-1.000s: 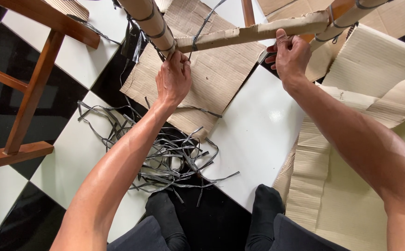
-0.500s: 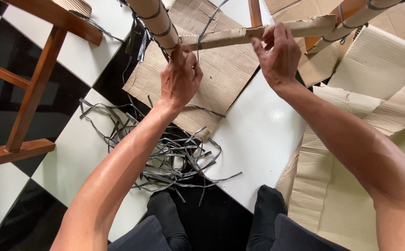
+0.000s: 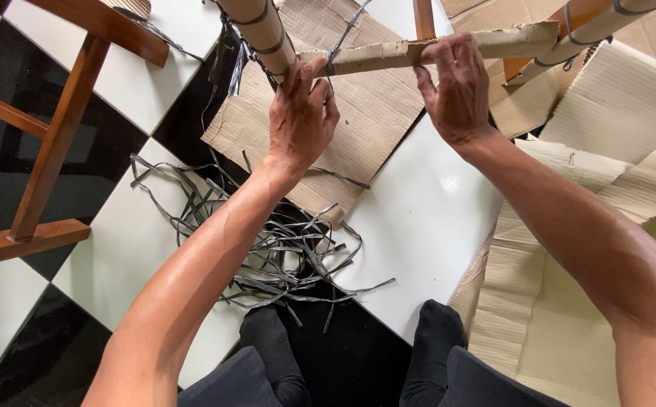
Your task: Wrapping furniture legs with protective cardboard and securing them with ties
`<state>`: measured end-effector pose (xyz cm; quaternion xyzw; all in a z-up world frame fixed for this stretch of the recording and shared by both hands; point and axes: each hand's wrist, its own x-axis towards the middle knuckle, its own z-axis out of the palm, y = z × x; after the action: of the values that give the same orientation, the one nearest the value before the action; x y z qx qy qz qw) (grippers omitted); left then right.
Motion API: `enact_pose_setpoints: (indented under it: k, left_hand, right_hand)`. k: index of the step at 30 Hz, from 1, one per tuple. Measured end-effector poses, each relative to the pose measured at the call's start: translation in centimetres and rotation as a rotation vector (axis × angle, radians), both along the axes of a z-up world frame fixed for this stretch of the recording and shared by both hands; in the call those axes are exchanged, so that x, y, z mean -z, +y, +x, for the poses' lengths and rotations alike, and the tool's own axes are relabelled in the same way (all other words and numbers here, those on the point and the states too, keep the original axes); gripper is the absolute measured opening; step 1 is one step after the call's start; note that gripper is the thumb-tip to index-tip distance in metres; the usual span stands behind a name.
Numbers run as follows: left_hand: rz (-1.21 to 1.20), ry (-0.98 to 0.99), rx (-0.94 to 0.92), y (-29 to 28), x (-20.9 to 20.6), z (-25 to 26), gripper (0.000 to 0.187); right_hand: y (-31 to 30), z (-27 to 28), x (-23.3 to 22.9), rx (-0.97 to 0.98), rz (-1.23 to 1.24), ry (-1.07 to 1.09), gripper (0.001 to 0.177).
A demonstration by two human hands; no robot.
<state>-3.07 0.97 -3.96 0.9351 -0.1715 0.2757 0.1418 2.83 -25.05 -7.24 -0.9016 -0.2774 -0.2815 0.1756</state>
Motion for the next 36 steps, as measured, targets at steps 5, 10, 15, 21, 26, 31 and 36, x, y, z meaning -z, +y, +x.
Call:
enact_pose_setpoints:
  k: [5, 10, 15, 21, 26, 31, 36]
  left_hand:
    - [0.016, -0.014, -0.015, -0.2, 0.0, -0.3, 0.010]
    - [0.006, 0.000, -0.010, -0.2, 0.2, -0.1, 0.012]
    - [-0.026, 0.010, 0.012, -0.2, -0.3, -0.3, 0.010]
    - [-0.114, -0.005, 0.063, 0.2, -1.0, -0.6, 0.013]
    - [-0.088, 0.100, 0.090, 0.6, 0.2, -0.5, 0.014]
    - [-0.151, 0.120, 0.070, 0.8, 0.6, -0.7, 0.019]
    - [-0.158, 0.126, 0.082, 1.1, 0.8, -0.6, 0.018]
  right_hand:
    - [2.7, 0.5, 0.6, -0.068, 0.031, 0.045, 0.007]
    - [7.7, 2.0, 0.6, -0.026, 0.123, 0.102, 0.009]
    - [11.7, 3.8, 1.5, 0.090, 0.182, 0.215, 0.034]
    - [12.5, 3.2, -0.5, 0.154, 0.207, 0.244, 0.017]
    - [13.4, 4.0, 0.6, 0.192, 0.200, 0.176, 0.015]
    - [12.7, 3.8, -0.7, 0.091, 0.269, 0.272, 0.015]
    - [12.1, 4.0, -1.6, -0.036, 0.289, 0.270, 0.013]
